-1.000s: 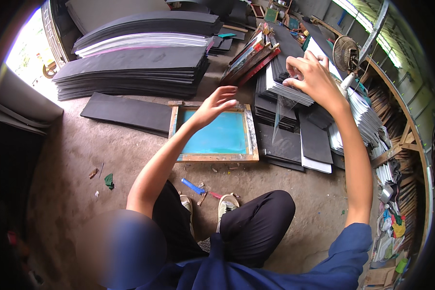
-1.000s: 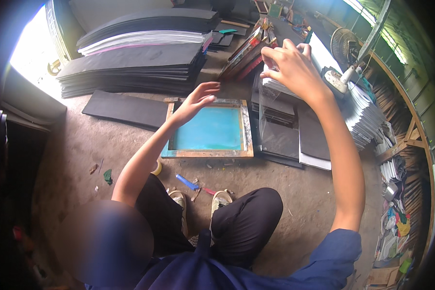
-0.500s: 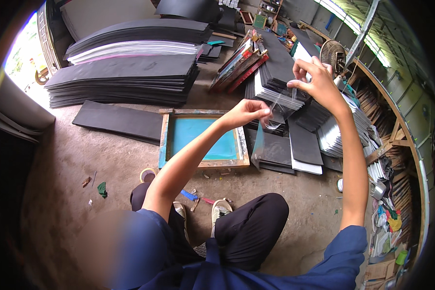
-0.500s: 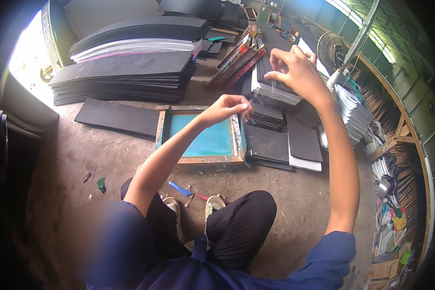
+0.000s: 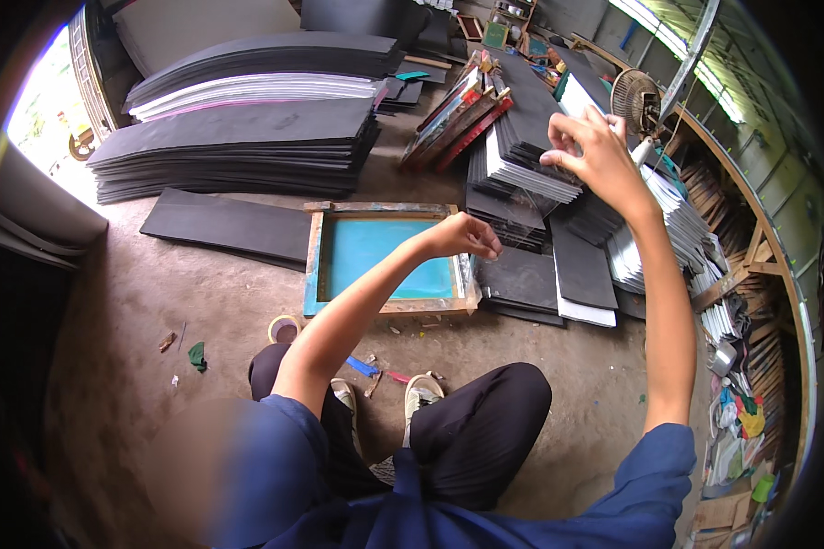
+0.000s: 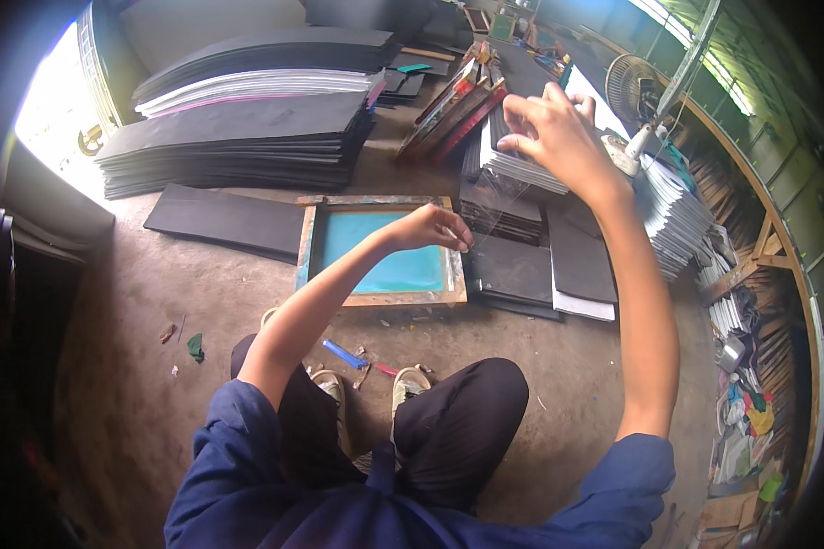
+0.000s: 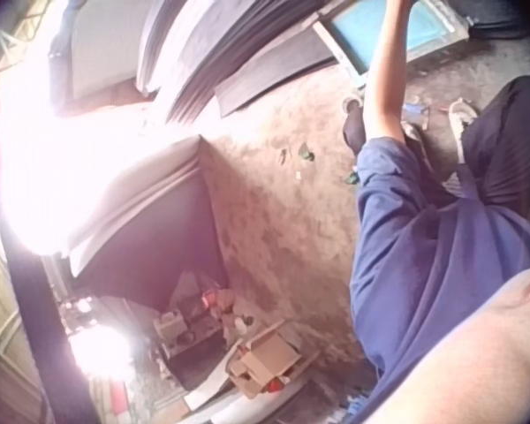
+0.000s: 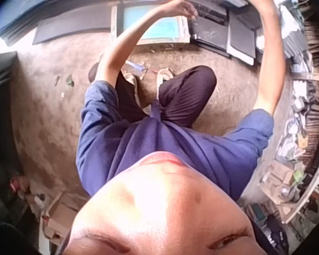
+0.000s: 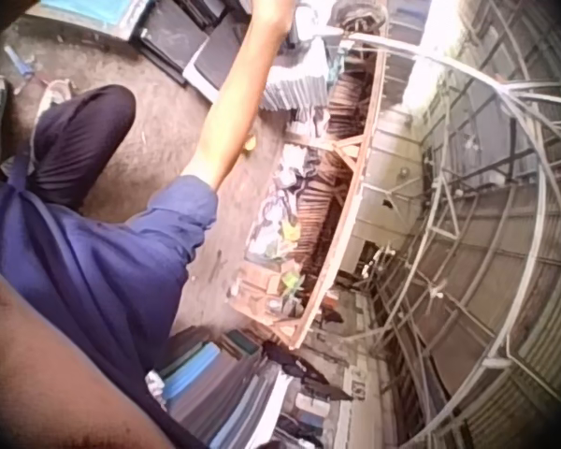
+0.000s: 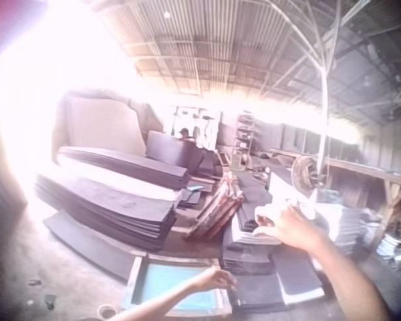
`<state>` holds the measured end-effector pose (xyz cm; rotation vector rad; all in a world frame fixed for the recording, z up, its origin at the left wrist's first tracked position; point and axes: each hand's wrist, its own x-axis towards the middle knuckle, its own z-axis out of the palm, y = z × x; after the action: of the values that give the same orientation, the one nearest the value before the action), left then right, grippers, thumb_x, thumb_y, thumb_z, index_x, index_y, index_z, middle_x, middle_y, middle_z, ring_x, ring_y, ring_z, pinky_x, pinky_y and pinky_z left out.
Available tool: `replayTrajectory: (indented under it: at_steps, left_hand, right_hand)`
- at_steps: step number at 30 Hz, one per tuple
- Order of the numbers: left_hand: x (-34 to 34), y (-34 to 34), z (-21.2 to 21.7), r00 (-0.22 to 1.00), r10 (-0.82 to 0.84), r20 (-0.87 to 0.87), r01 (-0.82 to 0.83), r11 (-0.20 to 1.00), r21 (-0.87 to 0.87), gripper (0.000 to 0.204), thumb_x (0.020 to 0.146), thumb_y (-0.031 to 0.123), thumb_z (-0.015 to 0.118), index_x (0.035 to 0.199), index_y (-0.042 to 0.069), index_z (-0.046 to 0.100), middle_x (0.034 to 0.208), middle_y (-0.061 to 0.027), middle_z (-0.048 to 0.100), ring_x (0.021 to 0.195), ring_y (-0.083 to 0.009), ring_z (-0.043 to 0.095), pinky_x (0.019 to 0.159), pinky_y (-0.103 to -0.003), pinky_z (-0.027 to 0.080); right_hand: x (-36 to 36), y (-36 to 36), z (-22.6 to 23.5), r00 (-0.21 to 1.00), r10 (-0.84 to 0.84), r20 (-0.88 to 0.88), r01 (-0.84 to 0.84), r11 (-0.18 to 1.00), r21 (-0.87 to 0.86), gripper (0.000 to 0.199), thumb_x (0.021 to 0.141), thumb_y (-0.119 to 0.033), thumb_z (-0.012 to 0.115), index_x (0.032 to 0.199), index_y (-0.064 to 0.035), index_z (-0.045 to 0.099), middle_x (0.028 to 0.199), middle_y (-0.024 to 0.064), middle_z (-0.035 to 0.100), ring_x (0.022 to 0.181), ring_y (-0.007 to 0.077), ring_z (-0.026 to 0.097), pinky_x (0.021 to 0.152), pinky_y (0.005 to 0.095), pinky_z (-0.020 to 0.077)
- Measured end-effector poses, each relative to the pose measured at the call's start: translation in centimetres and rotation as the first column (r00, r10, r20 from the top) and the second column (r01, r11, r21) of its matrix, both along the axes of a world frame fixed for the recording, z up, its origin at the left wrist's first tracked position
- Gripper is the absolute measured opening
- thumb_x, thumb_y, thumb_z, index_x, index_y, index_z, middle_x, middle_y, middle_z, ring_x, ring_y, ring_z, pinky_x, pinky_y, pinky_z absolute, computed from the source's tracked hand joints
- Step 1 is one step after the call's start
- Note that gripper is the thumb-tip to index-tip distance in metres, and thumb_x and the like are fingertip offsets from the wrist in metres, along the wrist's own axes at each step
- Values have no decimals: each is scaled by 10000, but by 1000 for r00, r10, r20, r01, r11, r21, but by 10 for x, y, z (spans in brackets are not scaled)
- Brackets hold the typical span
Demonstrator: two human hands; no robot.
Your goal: The person sits on the floor and applies masking tape to the edges of a wooden frame with a teal screen. They repeatedly tear off pieces of tape, press them along the frame edges, and smooth them down.
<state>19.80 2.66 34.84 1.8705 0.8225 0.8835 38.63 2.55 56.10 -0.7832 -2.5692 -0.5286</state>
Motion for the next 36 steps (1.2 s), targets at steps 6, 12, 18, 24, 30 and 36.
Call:
replayTrajectory:
  at_steps: [6, 12, 18, 24, 30, 36]
  left_hand:
    - [3, -5, -41, 999, 34, 12, -33, 998, -54, 146, 766, 147, 698, 868, 41, 691, 817, -31, 675, 729, -90, 610, 687, -242, 493]
    - [-44, -22, -57, 998, 17, -65, -28, 985, -169, 232, 801, 146, 659, 1002, 28, 660, 866, -69, 678, 698, -124, 633, 678, -262, 520]
    - [-118, -55, -26, 983, 180, 43, -164, 954, -250, 206, 858, 123, 596, 993, 33, 468, 873, -150, 669, 686, -158, 635, 659, -282, 514]
    - [-175, -90, -10, 932, 334, 142, -294, 924, -244, 185, 915, 216, 519, 904, 77, 398, 929, -154, 663, 797, -182, 644, 739, -305, 495]
    - [-210, -109, -28, 679, 734, 7, -731, 675, 103, 225, 872, 290, 588, 887, 65, 576, 879, -24, 661, 884, -130, 590, 839, -293, 413]
    - [-207, -125, -36, 497, 841, -214, -844, 526, 106, 154, 821, 203, 649, 910, 81, 679, 830, -34, 676, 729, -109, 610, 707, -259, 487]
  right_hand:
    - [10, 7, 13, 999, -31, -29, 32, 999, 27, 298, 728, -347, 677, 795, -97, 529, 688, -5, 478, 793, 160, 467, 820, 333, 264]
    - [34, 28, 19, 971, -174, -162, 179, 984, 19, 298, 732, -396, 667, 816, -134, 552, 678, -25, 518, 820, 158, 493, 806, 353, 276]
    - [54, 70, -2, 939, -248, -237, 223, 966, -129, 236, 748, -355, 670, 832, -160, 569, 742, -6, 590, 831, 182, 522, 784, 380, 305]
    - [65, 120, -62, 920, -226, -322, 105, 930, -351, 150, 772, -275, 651, 860, -168, 594, 747, 23, 609, 832, 216, 555, 704, 416, 362]
    - [38, 118, -138, 839, -377, -392, 186, 876, -445, 126, 762, -310, 660, 821, -207, 620, 758, -59, 638, 879, 159, 541, 820, 469, 345]
    - [29, 99, -244, 681, -576, -452, 394, 809, -436, 96, 693, -296, 719, 742, -243, 656, 896, -79, 622, 1038, 200, 424, 897, 481, 291]
